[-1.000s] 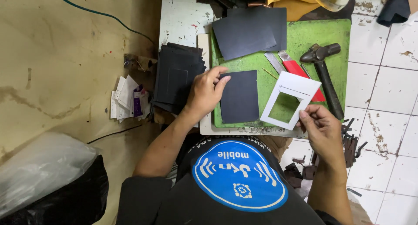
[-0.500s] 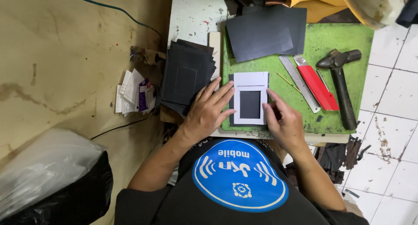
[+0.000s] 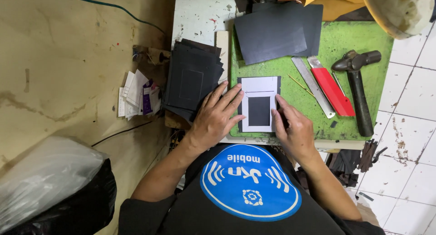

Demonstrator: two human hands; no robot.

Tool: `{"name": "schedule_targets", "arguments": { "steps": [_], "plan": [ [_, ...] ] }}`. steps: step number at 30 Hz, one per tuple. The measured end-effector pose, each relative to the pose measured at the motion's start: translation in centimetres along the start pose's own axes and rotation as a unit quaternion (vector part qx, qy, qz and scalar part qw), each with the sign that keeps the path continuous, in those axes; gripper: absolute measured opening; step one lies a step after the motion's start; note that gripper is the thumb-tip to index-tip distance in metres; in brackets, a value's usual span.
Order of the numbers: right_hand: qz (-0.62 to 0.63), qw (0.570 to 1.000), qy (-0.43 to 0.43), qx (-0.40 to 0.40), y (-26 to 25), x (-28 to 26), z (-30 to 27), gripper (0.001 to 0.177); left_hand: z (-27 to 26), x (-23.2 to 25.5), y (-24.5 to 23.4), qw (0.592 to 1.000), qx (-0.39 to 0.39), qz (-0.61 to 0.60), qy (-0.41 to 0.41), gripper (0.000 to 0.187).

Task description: Measuring and cutting leather pieces using a ruler and utility knife on a workshop bench

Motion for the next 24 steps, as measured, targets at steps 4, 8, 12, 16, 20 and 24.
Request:
{"name": "schedule_targets", "arguments": {
  "steps": [4,8,12,16,20,24],
  "plan": [
    [0.013,1.0,0.006,-0.008,-0.1,-0.3,0.3,0.038,0.2,0.2,-0.2,1.0,0.0,0.001,0.003,0.056],
    [-0.007,1.0,0.005,-0.02,0.4,0.3,-0.2,0.038,0.3,0.3,-0.4,1.0,-0.009,-0.01,0.001,0.06],
    [-0.005,1.0,0.014,-0.026,0.1,0.1,0.0,0.039,0.5,0.4,-0.5,1.0,-0.013,-0.006,0.003,0.061],
    [-0.016,0.999,0.015,-0.026,0.6,0.6,-0.3,0.039,0.8,0.4,-0.5,1.0,-0.019,-0.013,-0.002,0.061],
    [-0.028,0.999,0.01,-0.026,0.5,0.4,0.2,0.04,0.5,0.2,-0.3,1.0,-0.012,-0.012,0.004,0.06],
    [-0.043,0.999,-0.002,-0.023,0.3,0.3,0.4,0.039,0.2,0.0,0.0,1.0,0.0,-0.018,0.009,0.058]
  ]
}}
Point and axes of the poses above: each hand's wrist, its own z-axis towards the middle knuckle, its own y-axis out of the palm, x = y × z, the point moved 2 cm from there along z, towards the middle knuckle, and after that the axes turned 9 degrees about -y, right-handed, at the moved point
